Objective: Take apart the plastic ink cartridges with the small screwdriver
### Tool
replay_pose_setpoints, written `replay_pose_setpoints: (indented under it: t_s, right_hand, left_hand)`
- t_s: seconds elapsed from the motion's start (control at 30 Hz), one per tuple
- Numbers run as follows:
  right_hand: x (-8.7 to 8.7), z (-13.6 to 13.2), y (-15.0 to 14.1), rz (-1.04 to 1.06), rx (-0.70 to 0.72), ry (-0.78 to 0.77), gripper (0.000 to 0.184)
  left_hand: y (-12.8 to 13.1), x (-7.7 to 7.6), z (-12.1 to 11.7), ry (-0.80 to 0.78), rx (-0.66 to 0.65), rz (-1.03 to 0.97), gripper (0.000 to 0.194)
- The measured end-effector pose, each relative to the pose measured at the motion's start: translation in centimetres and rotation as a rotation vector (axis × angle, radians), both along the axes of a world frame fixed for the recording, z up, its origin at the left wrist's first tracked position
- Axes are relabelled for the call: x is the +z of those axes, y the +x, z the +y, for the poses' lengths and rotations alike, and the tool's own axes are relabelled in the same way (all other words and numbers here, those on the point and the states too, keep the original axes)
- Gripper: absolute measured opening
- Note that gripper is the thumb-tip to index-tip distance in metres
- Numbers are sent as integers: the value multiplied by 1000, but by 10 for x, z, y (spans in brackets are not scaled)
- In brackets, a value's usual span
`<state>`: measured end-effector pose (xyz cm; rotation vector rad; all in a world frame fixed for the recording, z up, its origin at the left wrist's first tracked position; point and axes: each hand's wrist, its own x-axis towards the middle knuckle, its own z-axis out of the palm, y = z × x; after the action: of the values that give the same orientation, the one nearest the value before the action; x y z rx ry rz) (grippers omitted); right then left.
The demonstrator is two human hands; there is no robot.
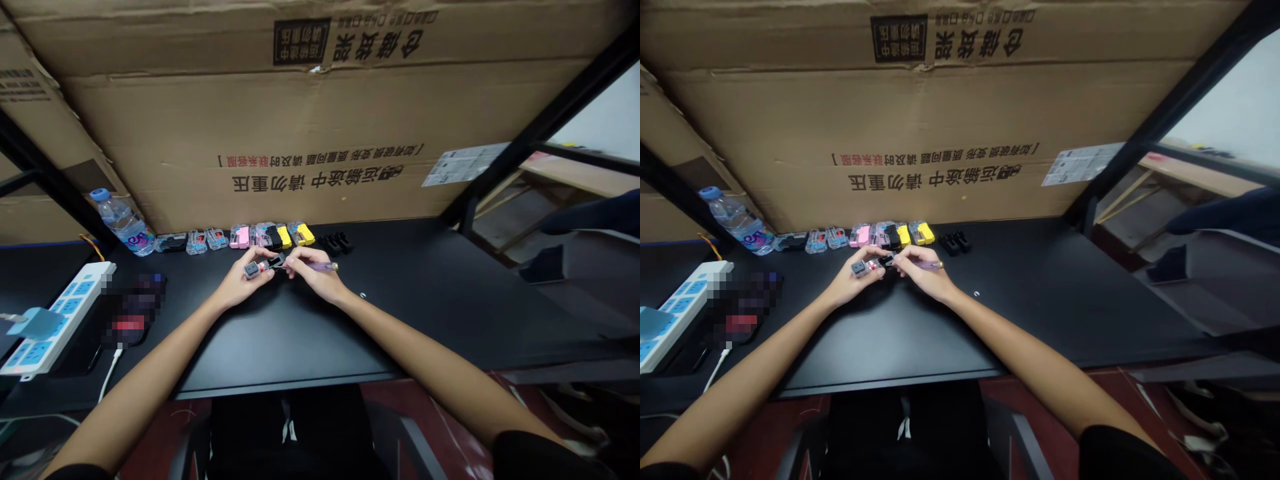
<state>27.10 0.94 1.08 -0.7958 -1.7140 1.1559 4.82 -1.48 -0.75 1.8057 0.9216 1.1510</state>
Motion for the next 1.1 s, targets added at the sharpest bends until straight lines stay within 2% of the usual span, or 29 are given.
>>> replay_pose_setpoints:
  t_s: [0.33, 0.57, 0.87, 1.1]
  right_hand:
    - [-3, 2, -3, 41, -41, -127, 51]
    - [-7, 5, -5, 86, -64, -193, 53]
    - [-7, 6, -4, 166, 16, -381, 48]
    - [-3, 2, -7, 125, 19, -372, 47]
  left_hand:
    - [1, 3, 2, 174, 45, 176, 21]
    - [2, -1, 2, 232, 47, 185, 18]
    - [6, 1, -2, 209, 47, 182, 23]
    - [8, -1, -1, 246, 76, 247, 20]
